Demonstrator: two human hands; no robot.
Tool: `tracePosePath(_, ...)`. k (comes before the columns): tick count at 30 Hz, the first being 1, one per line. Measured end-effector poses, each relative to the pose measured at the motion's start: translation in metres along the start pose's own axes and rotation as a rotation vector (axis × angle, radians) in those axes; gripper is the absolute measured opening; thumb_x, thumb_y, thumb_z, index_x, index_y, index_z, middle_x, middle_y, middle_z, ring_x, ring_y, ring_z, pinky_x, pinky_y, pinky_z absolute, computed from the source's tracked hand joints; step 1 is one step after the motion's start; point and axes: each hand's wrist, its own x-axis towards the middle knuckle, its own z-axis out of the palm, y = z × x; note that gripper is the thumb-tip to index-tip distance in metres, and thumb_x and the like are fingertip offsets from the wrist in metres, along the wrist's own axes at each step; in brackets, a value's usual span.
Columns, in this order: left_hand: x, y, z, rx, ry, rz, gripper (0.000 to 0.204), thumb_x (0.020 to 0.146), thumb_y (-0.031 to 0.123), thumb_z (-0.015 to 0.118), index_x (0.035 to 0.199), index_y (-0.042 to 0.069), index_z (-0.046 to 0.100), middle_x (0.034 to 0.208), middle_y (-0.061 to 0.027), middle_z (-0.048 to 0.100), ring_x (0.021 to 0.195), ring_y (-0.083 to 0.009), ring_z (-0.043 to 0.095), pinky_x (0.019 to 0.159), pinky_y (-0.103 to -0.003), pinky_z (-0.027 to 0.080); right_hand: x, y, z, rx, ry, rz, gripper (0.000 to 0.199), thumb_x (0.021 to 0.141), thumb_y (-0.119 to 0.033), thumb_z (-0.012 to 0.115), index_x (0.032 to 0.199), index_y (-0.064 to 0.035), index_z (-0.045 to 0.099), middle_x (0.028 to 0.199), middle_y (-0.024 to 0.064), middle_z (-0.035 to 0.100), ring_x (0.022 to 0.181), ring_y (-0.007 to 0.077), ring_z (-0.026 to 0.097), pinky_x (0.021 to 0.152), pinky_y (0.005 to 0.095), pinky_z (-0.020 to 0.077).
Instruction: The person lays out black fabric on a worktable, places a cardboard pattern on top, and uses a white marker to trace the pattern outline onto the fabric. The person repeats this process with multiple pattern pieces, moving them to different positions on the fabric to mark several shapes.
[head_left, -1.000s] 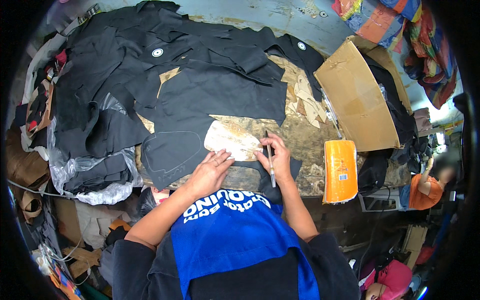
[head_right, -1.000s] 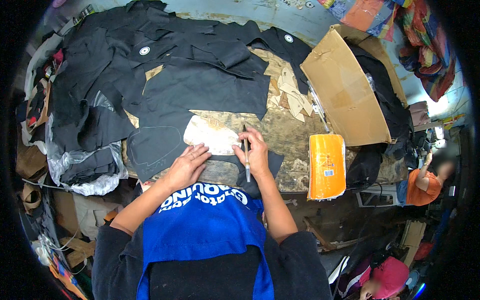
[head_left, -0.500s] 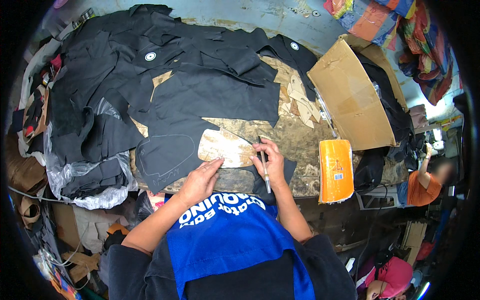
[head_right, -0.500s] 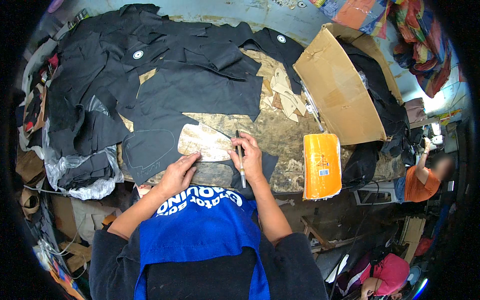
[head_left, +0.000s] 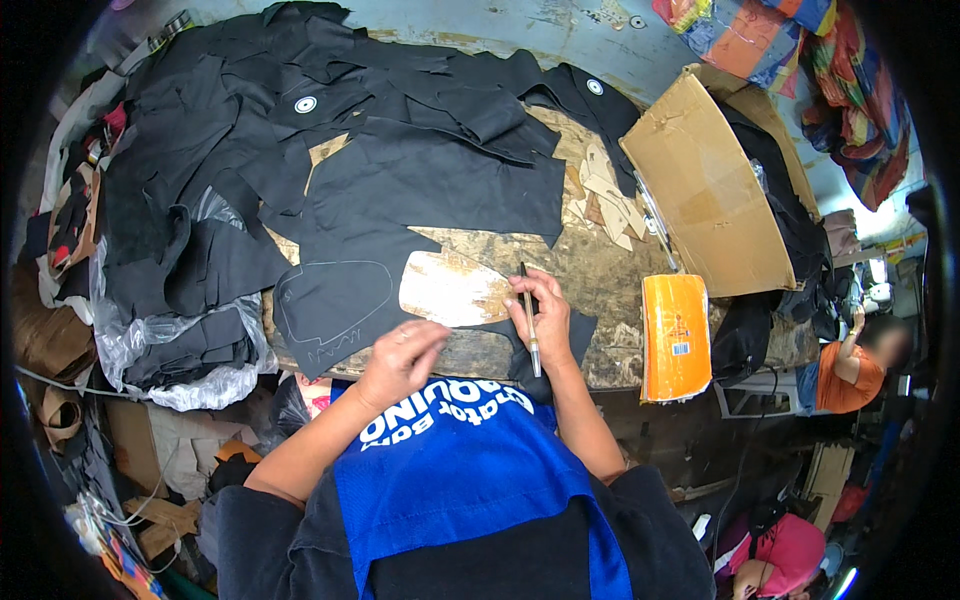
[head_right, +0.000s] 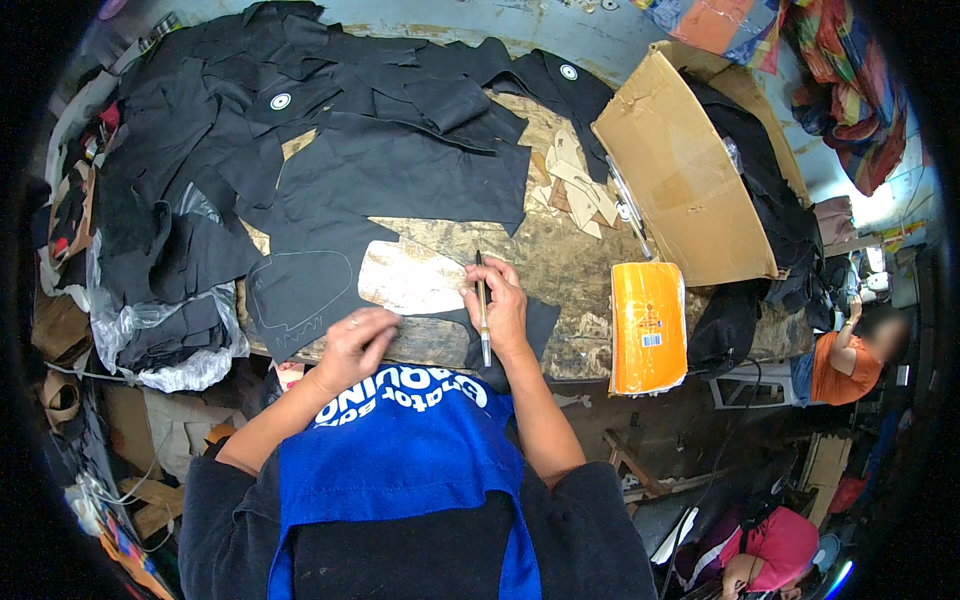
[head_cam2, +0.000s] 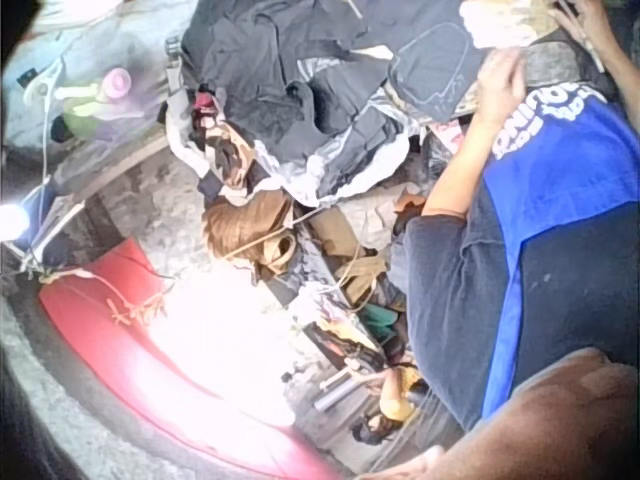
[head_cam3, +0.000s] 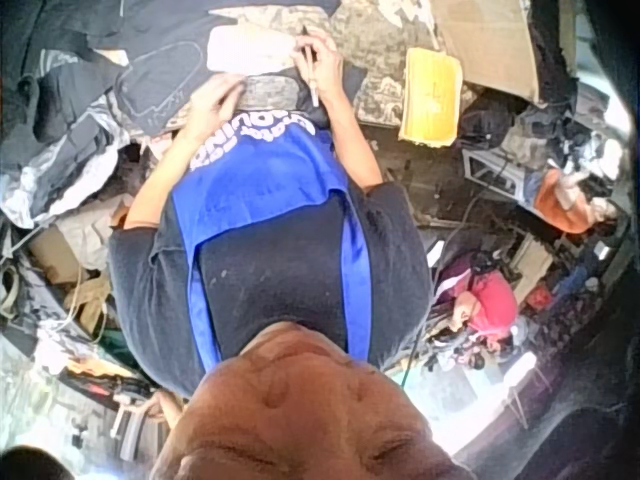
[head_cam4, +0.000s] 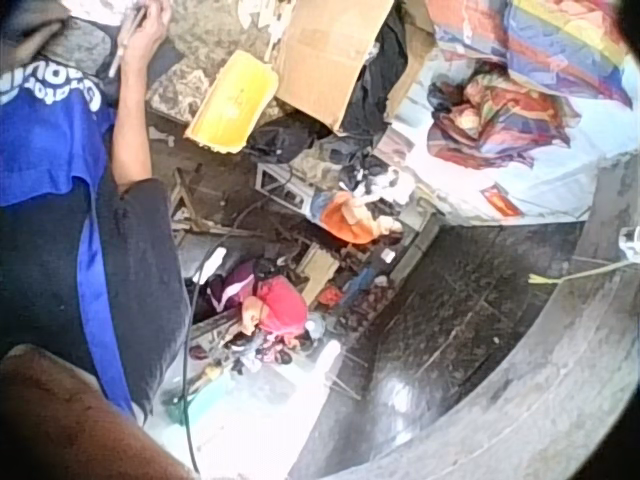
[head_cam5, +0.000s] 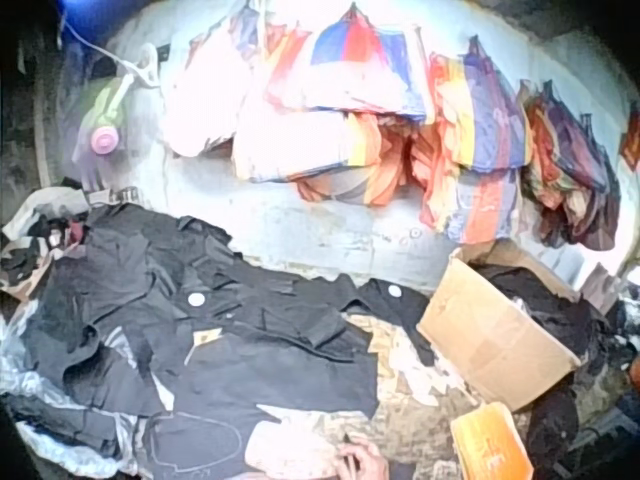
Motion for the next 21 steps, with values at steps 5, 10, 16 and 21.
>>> tracePosePath(5, 0.01, 0.006, 0.004, 0.03, -0.408, 0.075, 0.037, 0.084, 0.029, 0.064, 0.11, 0.003, 0.062, 0.12, -0.0177, 0.058, 0.119, -0.0308, 0.051, 0.098, -0.042, 0.042, 0.0, 0.0, 0.0, -0.024, -0.008, -0.017, 0.022, 0.071, -0.002, 0.072, 0.087, -0.005, 0.058, 0.1, 0.01, 0.068, 0.109, 0.0299, 0.055, 0.091, 0.0375, 0.0451)
tracePosePath(10, 0.015, 0.005, 0.004, 0.196, -0.64, 0.06, 0.061, 0.088, 0.051, 0.05, 0.127, 0.004, 0.052, 0.14, -0.0211, 0.039, 0.137, -0.032, 0.028, 0.111, -0.049, 0.022, 0.0, 0.0, 0.0, -0.047, -0.012, -0.053, 0.019, 0.071, -0.001, 0.072, 0.085, -0.0042, 0.059, 0.1, 0.0102, 0.069, 0.108, 0.0299, 0.056, 0.09, 0.0373, 0.0458)
tracePosePath(16, 0.015, 0.003, 0.004, 0.134, -0.666, -0.012, 0.066, 0.087, 0.046, 0.054, 0.131, -0.003, 0.045, 0.144, -0.022, 0.033, 0.138, -0.0336, 0.025, 0.112, -0.049, 0.019, 0.001, -0.002, -0.001, -0.08, -0.019, -0.114, 0.018, 0.072, -0.002, 0.071, 0.086, -0.0036, 0.061, 0.098, 0.0103, 0.069, 0.107, 0.0303, 0.056, 0.09, 0.0378, 0.0459)
tracePosePath(21, 0.013, 0.0, 0.005, 0.132, -0.633, -0.005, 0.067, 0.088, 0.047, 0.054, 0.131, -0.004, 0.044, 0.144, -0.0225, 0.032, 0.137, -0.0335, 0.026, 0.112, -0.048, 0.02, -0.001, 0.0, 0.001, -0.082, -0.01, -0.081, 0.018, 0.071, -0.002, 0.072, 0.086, -0.0035, 0.062, 0.099, 0.01, 0.069, 0.107, 0.0306, 0.056, 0.09, 0.0382, 0.0459)
